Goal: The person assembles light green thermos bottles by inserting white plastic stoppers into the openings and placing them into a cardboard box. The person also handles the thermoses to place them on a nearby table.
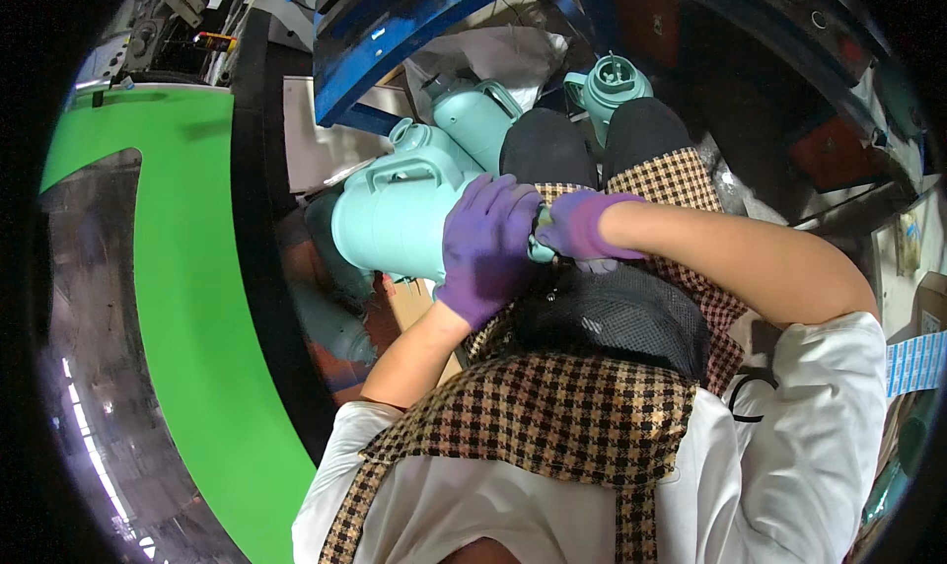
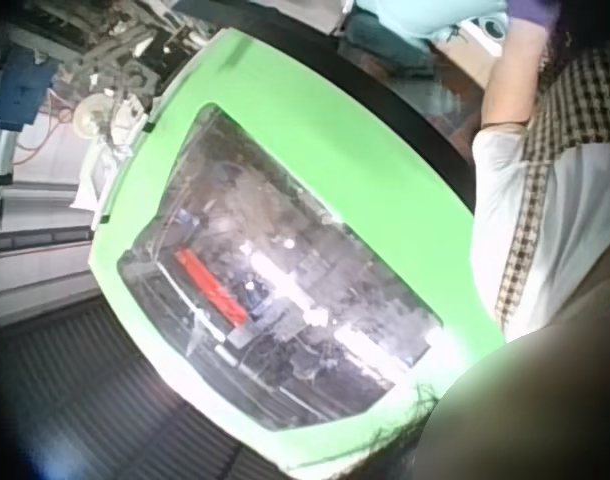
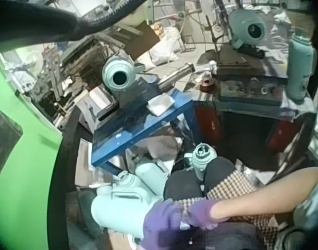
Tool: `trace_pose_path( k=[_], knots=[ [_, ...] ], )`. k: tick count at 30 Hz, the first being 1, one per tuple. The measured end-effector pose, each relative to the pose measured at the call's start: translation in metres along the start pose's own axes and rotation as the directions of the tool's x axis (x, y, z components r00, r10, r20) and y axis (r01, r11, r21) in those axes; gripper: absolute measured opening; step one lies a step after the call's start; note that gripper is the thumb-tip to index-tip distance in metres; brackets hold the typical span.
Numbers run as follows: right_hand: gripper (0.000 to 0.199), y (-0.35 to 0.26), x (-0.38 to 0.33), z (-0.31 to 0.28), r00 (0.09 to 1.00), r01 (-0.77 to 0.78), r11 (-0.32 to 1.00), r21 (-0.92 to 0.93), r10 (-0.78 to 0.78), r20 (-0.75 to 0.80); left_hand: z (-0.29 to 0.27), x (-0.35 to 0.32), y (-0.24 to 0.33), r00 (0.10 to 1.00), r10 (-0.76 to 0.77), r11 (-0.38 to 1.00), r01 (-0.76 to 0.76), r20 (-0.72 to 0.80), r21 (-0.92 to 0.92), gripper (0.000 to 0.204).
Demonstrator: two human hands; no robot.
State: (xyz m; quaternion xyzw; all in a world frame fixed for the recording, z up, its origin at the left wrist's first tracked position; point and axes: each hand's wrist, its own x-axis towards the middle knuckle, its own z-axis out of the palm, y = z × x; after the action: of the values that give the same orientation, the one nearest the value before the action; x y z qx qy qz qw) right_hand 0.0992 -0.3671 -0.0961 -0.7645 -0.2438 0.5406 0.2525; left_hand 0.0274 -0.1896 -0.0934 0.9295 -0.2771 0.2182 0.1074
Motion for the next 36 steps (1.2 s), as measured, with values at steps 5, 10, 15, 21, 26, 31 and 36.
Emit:
trace_pose_path(
  k=[5,10,15,21,26,31,36],
  knots=[
    [0.041,0.003,-0.066,-0.009,0.983,0.074,0.731,0.679,-0.169,0.075,-0.075,0.0,-0.032,0.984,-0.175,0.985,0.174,-0.032,-0.019,0.058],
    [0.035,0.042,-0.092,0.012,0.872,0.458,0.63,0.627,-0.18,-0.455,-0.125,-0.002,-0.109,0.897,-0.31,0.937,0.345,-0.316,0.06,0.06],
    [0.04,0.078,-0.116,0.056,0.552,0.439,0.885,0.154,-0.13,-0.824,-0.154,-0.036,-0.111,0.669,-0.733,0.648,0.632,-0.121,-0.425,0.06],
    [0.058,0.19,-0.215,0.179,0.04,0.076,0.989,0.123,0.121,-0.992,-0.149,-0.033,-0.105,0.683,-0.654,0.748,0.65,-0.326,-0.138,0.06],
    [0.07,0.284,-0.33,0.327,-0.563,-0.311,0.744,0.591,0.356,-0.746,-0.142,0.006,-0.076,0.865,-0.181,0.983,0.159,-0.468,-0.087,0.06],
    [0.069,0.319,-0.387,0.374,-0.638,-0.66,0.292,0.692,0.268,-0.722,-0.132,0.06,-0.027,0.871,0.239,0.947,-0.307,-0.428,-0.094,0.06],
    [0.044,0.314,-0.36,0.34,-0.684,-0.531,0.461,0.711,0.262,-0.681,-0.088,0.078,0.015,0.89,0.429,0.884,-0.449,-0.152,-0.135,0.057]
  ],
)
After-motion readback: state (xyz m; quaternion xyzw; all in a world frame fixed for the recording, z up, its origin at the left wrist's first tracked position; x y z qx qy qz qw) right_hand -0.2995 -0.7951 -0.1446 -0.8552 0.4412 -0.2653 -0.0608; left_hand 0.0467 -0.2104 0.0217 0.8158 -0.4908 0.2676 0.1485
